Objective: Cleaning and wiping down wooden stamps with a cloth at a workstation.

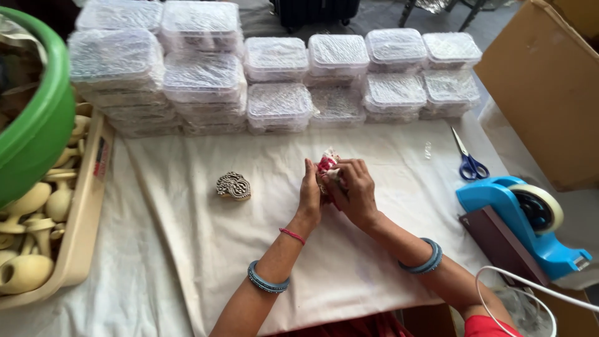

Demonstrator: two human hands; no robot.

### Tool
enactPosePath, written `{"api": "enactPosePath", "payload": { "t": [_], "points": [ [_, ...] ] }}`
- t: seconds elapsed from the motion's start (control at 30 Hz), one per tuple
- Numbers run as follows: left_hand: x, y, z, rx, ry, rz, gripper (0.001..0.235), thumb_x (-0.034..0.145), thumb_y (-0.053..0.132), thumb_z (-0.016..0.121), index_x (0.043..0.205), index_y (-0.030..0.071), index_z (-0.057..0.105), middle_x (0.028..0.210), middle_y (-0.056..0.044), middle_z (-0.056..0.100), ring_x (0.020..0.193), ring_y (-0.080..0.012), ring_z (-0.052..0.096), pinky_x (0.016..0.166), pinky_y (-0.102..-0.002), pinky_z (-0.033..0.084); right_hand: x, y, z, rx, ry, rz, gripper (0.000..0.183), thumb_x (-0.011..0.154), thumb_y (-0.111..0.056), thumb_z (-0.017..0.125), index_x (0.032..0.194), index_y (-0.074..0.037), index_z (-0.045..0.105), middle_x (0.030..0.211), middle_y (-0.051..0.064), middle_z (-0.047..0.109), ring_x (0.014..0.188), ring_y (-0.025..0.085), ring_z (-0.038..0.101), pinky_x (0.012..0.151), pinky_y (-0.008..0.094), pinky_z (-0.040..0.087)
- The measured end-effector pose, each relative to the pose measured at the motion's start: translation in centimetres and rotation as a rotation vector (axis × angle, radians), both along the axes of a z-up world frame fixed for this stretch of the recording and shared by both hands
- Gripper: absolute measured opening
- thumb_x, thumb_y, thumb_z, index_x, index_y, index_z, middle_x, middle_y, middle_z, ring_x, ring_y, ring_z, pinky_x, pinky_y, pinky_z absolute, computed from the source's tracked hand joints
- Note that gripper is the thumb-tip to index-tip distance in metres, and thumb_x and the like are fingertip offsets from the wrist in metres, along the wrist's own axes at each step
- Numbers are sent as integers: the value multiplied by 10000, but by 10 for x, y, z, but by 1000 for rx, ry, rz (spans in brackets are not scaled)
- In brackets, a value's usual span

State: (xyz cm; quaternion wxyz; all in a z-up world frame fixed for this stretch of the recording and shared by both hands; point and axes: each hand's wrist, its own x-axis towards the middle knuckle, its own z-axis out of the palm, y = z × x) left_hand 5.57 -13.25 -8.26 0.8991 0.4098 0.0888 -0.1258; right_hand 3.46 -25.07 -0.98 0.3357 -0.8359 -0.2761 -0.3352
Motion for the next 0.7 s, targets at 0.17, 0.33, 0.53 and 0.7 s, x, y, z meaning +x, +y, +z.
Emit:
{"api": "enactPosePath", "payload": {
  "t": [0.17, 0.33, 0.53, 0.7],
  "points": [
    [0, -1, -8, -44, -18, 92, 572, 1063, 639, 313, 1101, 140, 590, 925, 11, 649, 803, -92, 640, 695, -264, 568, -8, -1, -11, -69, 55, 112, 247, 855, -148, 761, 1047, -55, 639, 1056, 124, 668, 920, 316, 642, 735, 420, 547],
    [-10, -2, 4, -8, -31, 28, 546, 1076, 602, 306, 1105, 136, 590, 920, 17, 647, 771, -94, 610, 646, -272, 531, 12, -17, -19, -77, 67, -60, 286, 855, -126, 752, 1089, -9, 637, 1049, 155, 649, 902, 331, 642, 680, 425, 534],
    [-2, 2, -1, 2, -5, 77, 552, 1099, 574, 267, 1140, 123, 583, 974, -19, 674, 816, -128, 630, 681, -286, 526, -7, -3, -4, -71, 19, -15, 264, 856, -145, 764, 1084, -72, 651, 1100, 131, 652, 977, 330, 647, 740, 427, 564],
    [-2, 15, 18, -258, 70, 155, 627, 1069, 580, 224, 1118, 78, 596, 985, -79, 712, 848, -192, 703, 764, -337, 608, -7, 4, -6, -203, 78, 66, 323, 759, -146, 768, 1062, -68, 689, 1050, 125, 650, 919, 321, 627, 674, 421, 556]
  ]
}}
